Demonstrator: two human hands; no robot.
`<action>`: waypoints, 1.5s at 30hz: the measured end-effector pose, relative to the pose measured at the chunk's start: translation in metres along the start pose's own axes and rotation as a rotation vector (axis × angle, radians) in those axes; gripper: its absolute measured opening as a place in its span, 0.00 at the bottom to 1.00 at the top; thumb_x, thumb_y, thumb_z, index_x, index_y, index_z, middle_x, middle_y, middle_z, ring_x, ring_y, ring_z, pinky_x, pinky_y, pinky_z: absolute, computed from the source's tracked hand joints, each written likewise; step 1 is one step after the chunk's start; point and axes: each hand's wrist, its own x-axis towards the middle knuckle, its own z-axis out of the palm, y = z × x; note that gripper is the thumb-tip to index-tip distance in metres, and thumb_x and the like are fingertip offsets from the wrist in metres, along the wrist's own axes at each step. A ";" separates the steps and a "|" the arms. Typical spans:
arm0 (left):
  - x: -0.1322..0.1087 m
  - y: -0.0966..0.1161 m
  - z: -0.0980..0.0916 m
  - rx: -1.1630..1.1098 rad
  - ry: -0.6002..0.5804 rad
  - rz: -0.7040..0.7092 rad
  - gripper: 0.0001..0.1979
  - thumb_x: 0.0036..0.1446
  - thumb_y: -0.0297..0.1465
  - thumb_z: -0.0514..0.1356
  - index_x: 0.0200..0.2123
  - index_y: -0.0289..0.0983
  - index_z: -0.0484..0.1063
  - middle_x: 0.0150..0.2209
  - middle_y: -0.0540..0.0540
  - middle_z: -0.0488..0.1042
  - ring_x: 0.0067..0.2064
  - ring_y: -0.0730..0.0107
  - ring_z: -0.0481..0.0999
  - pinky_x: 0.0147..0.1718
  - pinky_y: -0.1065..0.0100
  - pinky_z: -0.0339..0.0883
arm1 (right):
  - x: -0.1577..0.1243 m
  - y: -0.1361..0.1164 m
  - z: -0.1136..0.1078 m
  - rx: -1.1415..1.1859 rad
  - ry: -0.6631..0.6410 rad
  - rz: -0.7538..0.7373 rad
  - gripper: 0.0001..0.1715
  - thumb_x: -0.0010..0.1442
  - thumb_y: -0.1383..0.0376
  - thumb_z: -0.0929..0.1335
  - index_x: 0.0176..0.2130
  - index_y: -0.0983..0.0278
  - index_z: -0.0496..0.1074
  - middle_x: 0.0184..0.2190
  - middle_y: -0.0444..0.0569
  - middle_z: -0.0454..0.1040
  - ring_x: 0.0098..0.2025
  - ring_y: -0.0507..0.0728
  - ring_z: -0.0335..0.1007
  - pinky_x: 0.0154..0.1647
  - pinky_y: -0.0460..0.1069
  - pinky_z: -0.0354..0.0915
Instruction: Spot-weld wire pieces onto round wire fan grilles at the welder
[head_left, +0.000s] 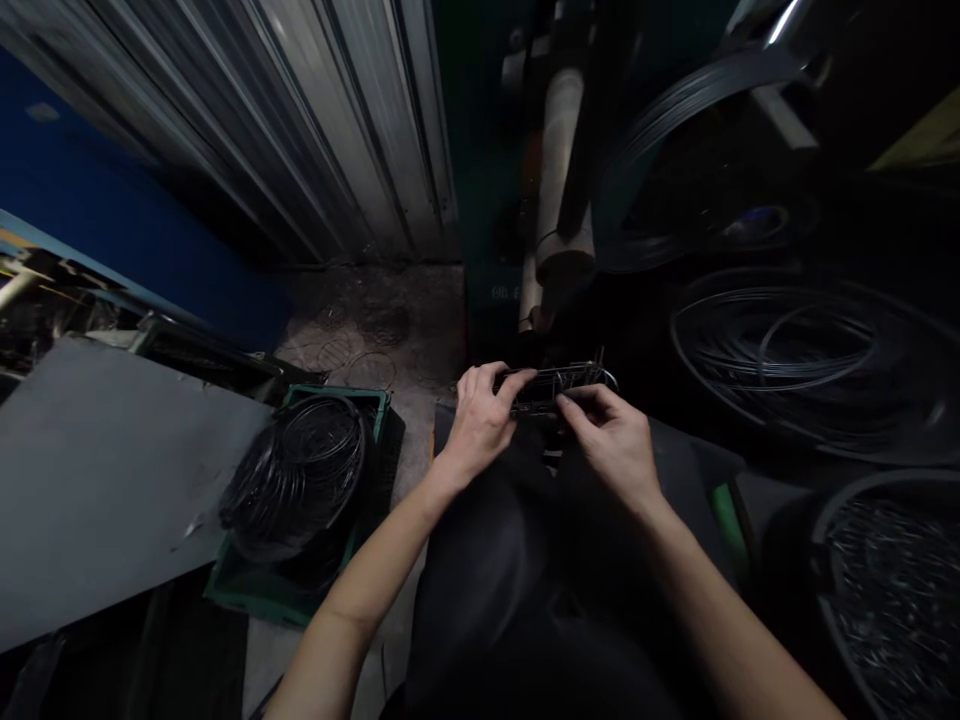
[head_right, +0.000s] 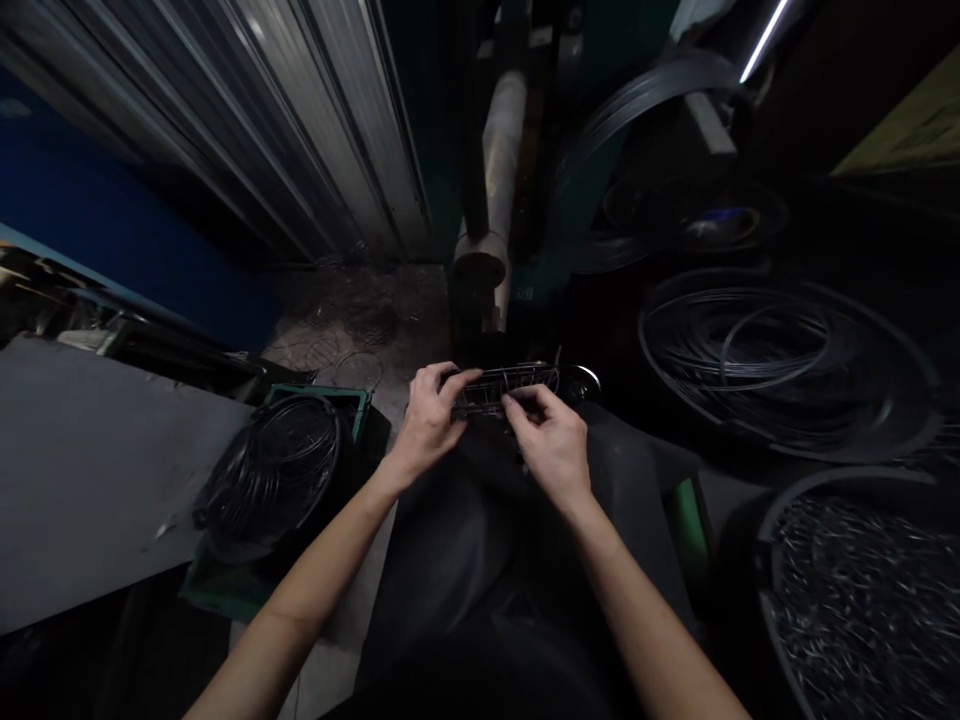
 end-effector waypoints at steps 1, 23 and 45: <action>0.000 -0.001 0.001 0.000 0.012 0.001 0.33 0.47 0.19 0.56 0.57 0.41 0.59 0.50 0.42 0.59 0.51 0.60 0.61 0.52 0.57 0.59 | 0.002 0.001 0.002 0.001 0.005 -0.002 0.18 0.53 0.51 0.70 0.34 0.64 0.73 0.28 0.47 0.75 0.29 0.55 0.72 0.30 0.48 0.67; 0.017 -0.023 0.029 -0.037 0.243 0.056 0.30 0.50 0.20 0.58 0.56 0.41 0.59 0.49 0.42 0.60 0.52 0.61 0.63 0.58 0.48 0.56 | 0.021 0.024 0.027 -0.088 0.220 -0.335 0.10 0.59 0.59 0.67 0.37 0.63 0.73 0.33 0.46 0.75 0.35 0.54 0.71 0.39 0.49 0.66; 0.033 -0.038 0.036 -0.077 0.240 0.023 0.27 0.51 0.22 0.58 0.55 0.42 0.61 0.49 0.43 0.61 0.52 0.61 0.63 0.58 0.49 0.54 | 0.037 0.022 0.035 -0.098 0.227 -0.368 0.12 0.59 0.58 0.67 0.38 0.64 0.73 0.33 0.48 0.74 0.37 0.55 0.70 0.42 0.51 0.67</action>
